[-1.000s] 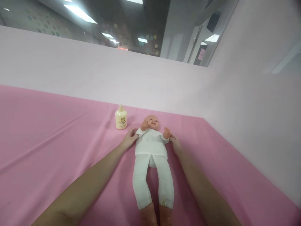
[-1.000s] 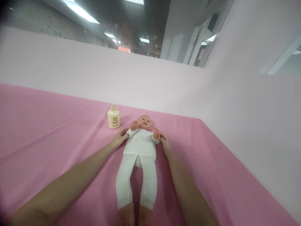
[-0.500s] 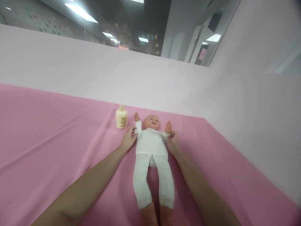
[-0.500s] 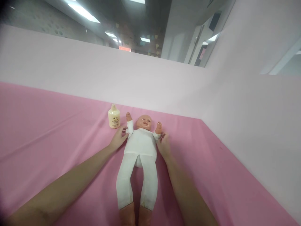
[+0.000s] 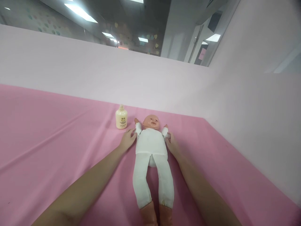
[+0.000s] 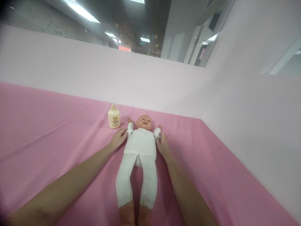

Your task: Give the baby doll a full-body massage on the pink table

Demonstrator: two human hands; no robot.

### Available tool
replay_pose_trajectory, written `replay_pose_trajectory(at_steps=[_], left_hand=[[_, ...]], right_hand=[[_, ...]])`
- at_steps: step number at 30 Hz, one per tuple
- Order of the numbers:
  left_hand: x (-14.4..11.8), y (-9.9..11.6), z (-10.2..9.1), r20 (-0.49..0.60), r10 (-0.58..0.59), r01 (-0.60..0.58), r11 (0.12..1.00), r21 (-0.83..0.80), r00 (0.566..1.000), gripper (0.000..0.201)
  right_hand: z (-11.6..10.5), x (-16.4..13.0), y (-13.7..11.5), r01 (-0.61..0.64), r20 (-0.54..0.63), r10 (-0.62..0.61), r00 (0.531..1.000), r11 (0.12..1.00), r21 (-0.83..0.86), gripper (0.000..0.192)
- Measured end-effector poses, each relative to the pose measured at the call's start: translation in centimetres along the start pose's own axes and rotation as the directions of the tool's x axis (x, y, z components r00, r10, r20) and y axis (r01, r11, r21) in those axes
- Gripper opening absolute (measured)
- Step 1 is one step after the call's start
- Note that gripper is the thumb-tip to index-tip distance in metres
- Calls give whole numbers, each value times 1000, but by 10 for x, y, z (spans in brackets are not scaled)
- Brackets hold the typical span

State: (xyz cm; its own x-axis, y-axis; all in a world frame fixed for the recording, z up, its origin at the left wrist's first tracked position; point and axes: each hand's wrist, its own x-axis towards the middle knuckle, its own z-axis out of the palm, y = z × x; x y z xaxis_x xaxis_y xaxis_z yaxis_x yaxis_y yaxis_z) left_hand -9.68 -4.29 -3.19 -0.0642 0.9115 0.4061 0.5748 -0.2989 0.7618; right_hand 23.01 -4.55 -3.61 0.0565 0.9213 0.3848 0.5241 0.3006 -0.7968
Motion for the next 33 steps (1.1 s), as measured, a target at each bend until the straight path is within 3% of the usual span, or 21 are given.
replay_pose_trajectory(at_steps=[7, 10, 18, 25, 30, 33], left_hand=[[2, -1, -2, 41, -7, 4, 998, 66, 999, 37], [1, 1, -4, 61, -5, 0, 997, 83, 998, 31], [2, 4, -5, 109, -1, -13, 993, 121, 994, 38], [2, 3, -4, 96, 28, -10, 983, -182, 995, 28], [0, 8, -2, 115, -6, 51, 919, -391, 993, 35], [0, 11, -1, 159, -51, 125, 856, -501, 986, 31]], right_hand=[[-1, 1, 0, -88, 32, 91, 995, 991, -97, 49], [-1, 1, 3, -105, 21, 105, 994, 994, -13, 46], [1, 7, 8, -161, 53, 153, 987, 950, 266, 51], [-3, 9, 4, -159, 120, 114, 986, 858, 488, 67], [-6, 11, 3, -175, 152, 110, 982, 829, 531, 59], [-6, 11, 5, -176, 133, 124, 983, 833, 524, 44]])
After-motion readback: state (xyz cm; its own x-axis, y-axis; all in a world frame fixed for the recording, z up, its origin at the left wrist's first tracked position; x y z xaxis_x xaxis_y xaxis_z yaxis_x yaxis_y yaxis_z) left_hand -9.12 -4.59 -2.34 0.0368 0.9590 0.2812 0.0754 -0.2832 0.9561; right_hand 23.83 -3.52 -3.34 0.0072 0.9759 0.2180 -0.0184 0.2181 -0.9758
